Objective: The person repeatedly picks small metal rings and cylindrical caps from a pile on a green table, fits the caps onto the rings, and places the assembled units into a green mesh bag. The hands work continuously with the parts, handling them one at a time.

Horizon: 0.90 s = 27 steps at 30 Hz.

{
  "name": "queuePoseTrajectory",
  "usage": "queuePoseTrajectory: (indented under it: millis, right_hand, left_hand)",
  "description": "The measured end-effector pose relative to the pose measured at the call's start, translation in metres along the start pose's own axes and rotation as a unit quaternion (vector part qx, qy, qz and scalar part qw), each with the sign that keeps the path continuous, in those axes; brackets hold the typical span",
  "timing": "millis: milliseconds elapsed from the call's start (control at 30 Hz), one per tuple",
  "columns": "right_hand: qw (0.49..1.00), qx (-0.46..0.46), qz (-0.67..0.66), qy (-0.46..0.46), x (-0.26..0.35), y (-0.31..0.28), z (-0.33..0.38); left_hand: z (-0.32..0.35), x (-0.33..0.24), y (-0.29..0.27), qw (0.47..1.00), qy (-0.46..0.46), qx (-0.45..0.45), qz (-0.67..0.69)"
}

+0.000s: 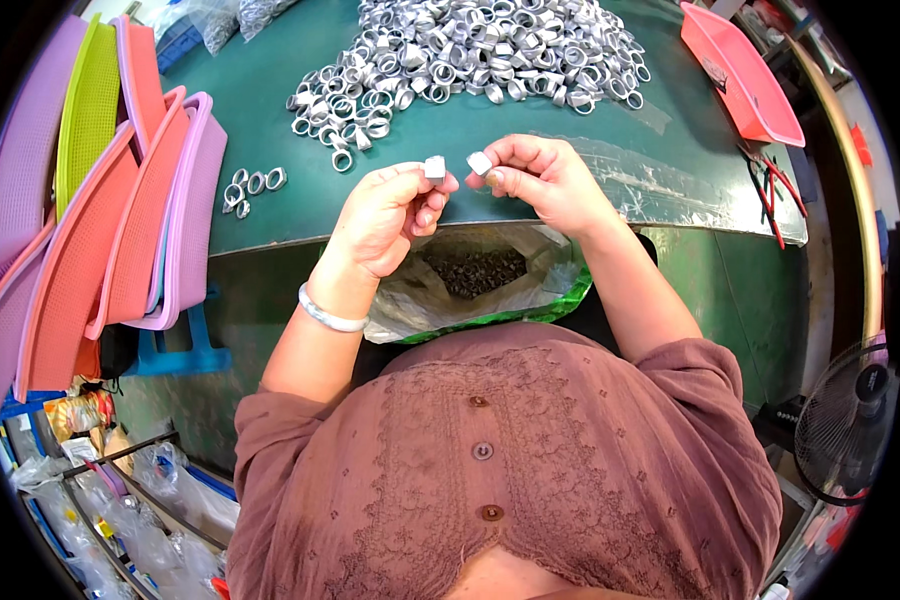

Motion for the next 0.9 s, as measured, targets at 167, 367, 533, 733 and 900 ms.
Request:
queuePoseTrajectory:
  millis: [167,367,533,733,900]
  right_hand:
    - [1.000,0.011,-0.006,-0.003,0.000,0.002,0.005]
    - [0.956,0.150,0.252,-0.016,0.020,0.001,0.009]
    - [0.858,-0.041,0.486,-0.159,0.017,-0.014,-0.018]
    - [0.788,-0.185,0.587,0.014,0.013,-0.026,-0.062]
    - [0.842,-0.139,0.521,0.008,0.011,-0.034,-0.061]
  left_hand:
    - [0.007,0.003,0.003,0.996,0.020,-0.052,-0.067]
    - [0.024,0.013,-0.002,0.864,0.137,-0.060,-0.481]
    - [0.022,0.002,-0.002,0.825,0.166,-0.128,-0.524]
    - [-0.016,-0.030,-0.030,0.580,0.182,-0.381,-0.697]
    - [-0.029,-0.034,-0.034,0.562,0.179,-0.342,-0.731]
Point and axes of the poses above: each hand's wrist, its own z-axis away from the middle knuckle, its own y-axis out of the palm, x = y × z, the point moved 2 cm from there along -z, towards the middle knuckle, and after that the axes turned 7 degrees about -z, right-handed, at the moved point
